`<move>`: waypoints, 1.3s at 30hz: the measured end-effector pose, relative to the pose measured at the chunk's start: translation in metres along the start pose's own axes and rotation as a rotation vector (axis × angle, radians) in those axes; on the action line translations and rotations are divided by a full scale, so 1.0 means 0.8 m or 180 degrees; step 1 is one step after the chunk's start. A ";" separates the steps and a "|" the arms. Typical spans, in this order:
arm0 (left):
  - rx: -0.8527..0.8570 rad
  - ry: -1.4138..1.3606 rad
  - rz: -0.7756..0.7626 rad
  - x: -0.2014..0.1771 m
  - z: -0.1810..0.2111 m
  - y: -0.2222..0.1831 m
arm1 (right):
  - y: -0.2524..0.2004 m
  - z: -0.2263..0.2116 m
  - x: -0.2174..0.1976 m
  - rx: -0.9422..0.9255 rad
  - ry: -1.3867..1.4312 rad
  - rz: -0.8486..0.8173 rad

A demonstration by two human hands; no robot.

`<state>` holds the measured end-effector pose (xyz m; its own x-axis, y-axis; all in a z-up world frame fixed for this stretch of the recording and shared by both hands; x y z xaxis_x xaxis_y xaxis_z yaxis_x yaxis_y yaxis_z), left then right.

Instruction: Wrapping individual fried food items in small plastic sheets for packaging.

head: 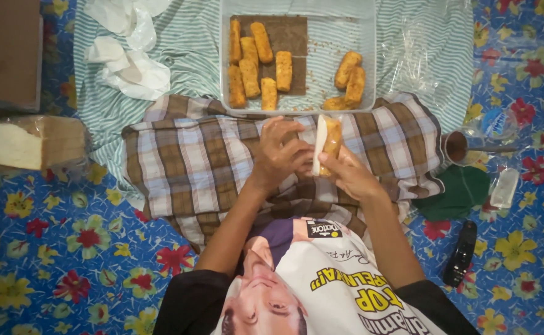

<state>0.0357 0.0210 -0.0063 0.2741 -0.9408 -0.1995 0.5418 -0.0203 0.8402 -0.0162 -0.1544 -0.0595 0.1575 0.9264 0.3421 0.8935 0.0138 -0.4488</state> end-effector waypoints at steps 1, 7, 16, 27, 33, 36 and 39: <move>-0.0005 -0.0003 -0.0004 0.000 -0.002 -0.001 | 0.000 -0.001 -0.001 0.0004 0.0001 0.0005; -0.0291 0.0114 -0.0224 0.005 -0.024 -0.016 | 0.008 0.001 -0.001 -0.0138 -0.0337 -0.0213; -0.2206 -0.0876 -0.0491 0.013 -0.040 -0.039 | 0.017 0.022 -0.020 -0.0078 -0.1073 -0.0017; -0.2931 -0.1409 -0.0116 0.030 -0.078 -0.076 | 0.015 0.022 -0.009 0.0072 -0.1369 -0.0105; -0.2921 -0.1103 -0.0618 0.026 -0.062 -0.074 | 0.013 0.023 -0.007 -0.0020 -0.1540 -0.0135; -0.3048 -0.1250 -0.0454 0.027 -0.063 -0.078 | 0.012 0.025 -0.003 0.0007 -0.1638 -0.0189; -0.2884 -0.1035 -0.0486 0.027 -0.068 -0.081 | 0.014 0.049 -0.023 -0.0058 -0.1799 -0.0185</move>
<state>0.0501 0.0202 -0.0926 -0.0088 -0.9999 -0.0109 0.9965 -0.0097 0.0835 -0.0252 -0.1562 -0.1032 -0.1371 0.9818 -0.1315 0.9019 0.0689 -0.4264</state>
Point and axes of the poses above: each hand's wrist, its own y-axis towards the middle knuckle, its own x-axis out of the palm, z = x × y, the point moved 4 cm from there along y, towards the middle knuckle, and after that the axes turned 12 degrees about z, right-handed, at the moved point
